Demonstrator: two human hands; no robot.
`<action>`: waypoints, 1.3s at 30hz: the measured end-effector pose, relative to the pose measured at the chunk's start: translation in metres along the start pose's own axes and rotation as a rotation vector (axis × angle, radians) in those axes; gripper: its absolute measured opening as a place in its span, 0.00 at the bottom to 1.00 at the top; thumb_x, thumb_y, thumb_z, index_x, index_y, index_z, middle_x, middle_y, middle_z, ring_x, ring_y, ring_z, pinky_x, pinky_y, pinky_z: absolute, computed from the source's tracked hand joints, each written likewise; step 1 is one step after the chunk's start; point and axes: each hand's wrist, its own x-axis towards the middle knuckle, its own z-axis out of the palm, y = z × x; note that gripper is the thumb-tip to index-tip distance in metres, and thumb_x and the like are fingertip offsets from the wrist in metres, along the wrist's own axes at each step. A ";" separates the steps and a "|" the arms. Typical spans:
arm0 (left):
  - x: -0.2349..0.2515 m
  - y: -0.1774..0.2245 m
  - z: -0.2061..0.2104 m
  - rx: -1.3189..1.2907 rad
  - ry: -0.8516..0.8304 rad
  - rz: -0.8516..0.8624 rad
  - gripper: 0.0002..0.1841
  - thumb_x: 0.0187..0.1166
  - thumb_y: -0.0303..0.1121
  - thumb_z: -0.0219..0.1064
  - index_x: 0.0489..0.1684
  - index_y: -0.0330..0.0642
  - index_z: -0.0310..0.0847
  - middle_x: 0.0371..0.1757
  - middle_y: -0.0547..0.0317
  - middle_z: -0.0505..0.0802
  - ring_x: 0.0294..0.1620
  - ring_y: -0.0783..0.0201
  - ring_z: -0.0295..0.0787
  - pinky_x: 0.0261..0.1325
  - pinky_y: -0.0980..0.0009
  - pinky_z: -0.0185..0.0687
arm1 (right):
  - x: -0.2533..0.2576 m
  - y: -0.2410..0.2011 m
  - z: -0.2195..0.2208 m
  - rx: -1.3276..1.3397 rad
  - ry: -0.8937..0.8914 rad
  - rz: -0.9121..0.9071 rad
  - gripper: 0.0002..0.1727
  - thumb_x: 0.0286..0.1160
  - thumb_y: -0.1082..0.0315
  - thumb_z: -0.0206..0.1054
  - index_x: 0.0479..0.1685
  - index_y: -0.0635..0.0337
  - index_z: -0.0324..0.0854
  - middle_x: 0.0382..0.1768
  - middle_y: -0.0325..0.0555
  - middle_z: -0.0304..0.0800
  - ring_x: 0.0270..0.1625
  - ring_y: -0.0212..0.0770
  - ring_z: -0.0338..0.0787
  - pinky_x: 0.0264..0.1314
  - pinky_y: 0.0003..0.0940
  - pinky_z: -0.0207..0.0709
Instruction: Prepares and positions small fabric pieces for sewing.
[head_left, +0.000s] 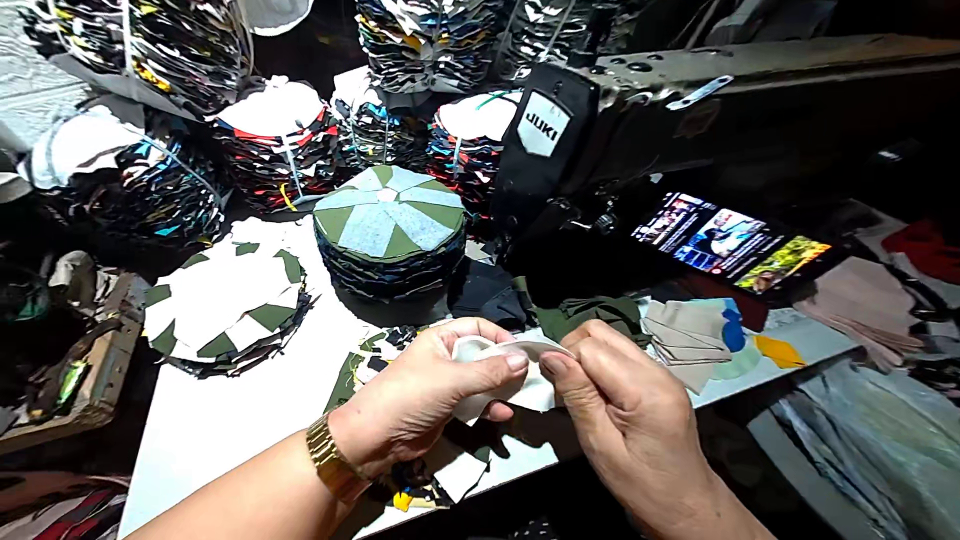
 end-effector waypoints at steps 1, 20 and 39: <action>0.000 0.000 0.000 0.018 0.013 0.012 0.05 0.79 0.20 0.67 0.47 0.38 0.82 0.37 0.54 0.91 0.31 0.70 0.88 0.36 0.78 0.87 | 0.000 0.000 0.000 0.064 -0.001 0.011 0.19 0.88 0.54 0.59 0.25 0.49 0.79 0.31 0.30 0.76 0.35 0.23 0.78 0.36 0.19 0.72; 0.003 -0.006 -0.004 0.149 -0.032 0.147 0.05 0.76 0.20 0.71 0.41 0.38 0.82 0.34 0.54 0.91 0.28 0.72 0.84 0.33 0.80 0.81 | -0.001 -0.003 0.000 0.296 0.095 -0.051 0.10 0.77 0.66 0.72 0.53 0.50 0.90 0.49 0.33 0.88 0.51 0.29 0.89 0.54 0.24 0.88; 0.000 0.000 -0.003 0.071 -0.123 0.066 0.06 0.83 0.30 0.65 0.50 0.41 0.82 0.37 0.55 0.89 0.30 0.72 0.86 0.34 0.79 0.84 | -0.003 -0.001 -0.002 0.307 0.096 -0.133 0.08 0.75 0.69 0.73 0.49 0.48 0.90 0.52 0.34 0.86 0.55 0.29 0.87 0.56 0.23 0.86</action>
